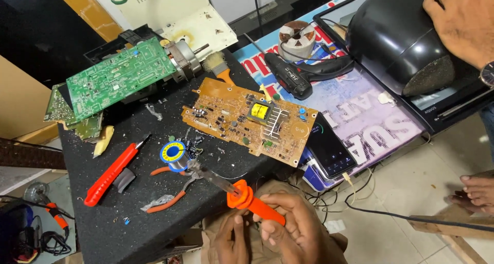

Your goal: Soldering electronic components onto a circuit board and using pliers to trim wires.

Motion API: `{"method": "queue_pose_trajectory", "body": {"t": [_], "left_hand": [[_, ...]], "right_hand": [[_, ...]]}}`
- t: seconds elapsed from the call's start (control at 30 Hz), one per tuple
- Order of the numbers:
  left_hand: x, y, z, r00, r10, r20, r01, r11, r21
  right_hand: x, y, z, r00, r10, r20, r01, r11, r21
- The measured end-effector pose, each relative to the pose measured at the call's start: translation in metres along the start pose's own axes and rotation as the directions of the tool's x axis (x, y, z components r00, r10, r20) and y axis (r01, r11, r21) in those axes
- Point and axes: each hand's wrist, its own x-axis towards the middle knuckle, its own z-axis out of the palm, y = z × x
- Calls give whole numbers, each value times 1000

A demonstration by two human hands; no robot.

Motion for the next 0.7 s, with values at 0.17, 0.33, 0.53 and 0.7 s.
{"method": "queue_pose_trajectory", "body": {"t": [0.17,0.33,0.53,0.7], "left_hand": [[13,-7,4,942,-321,99,325,946,-18],[17,-11,7,929,-308,205,294,951,98],[23,-6,8,909,-310,278,259,944,204],[20,-12,4,929,-196,314,110,956,273]], "right_hand": [[4,-9,-9,992,-96,78,98,995,-16],[7,-18,-13,995,-102,21,102,995,1],[13,-29,-9,999,-32,-4,32,999,36],[15,-17,-10,988,-98,-123,100,995,15]]}}
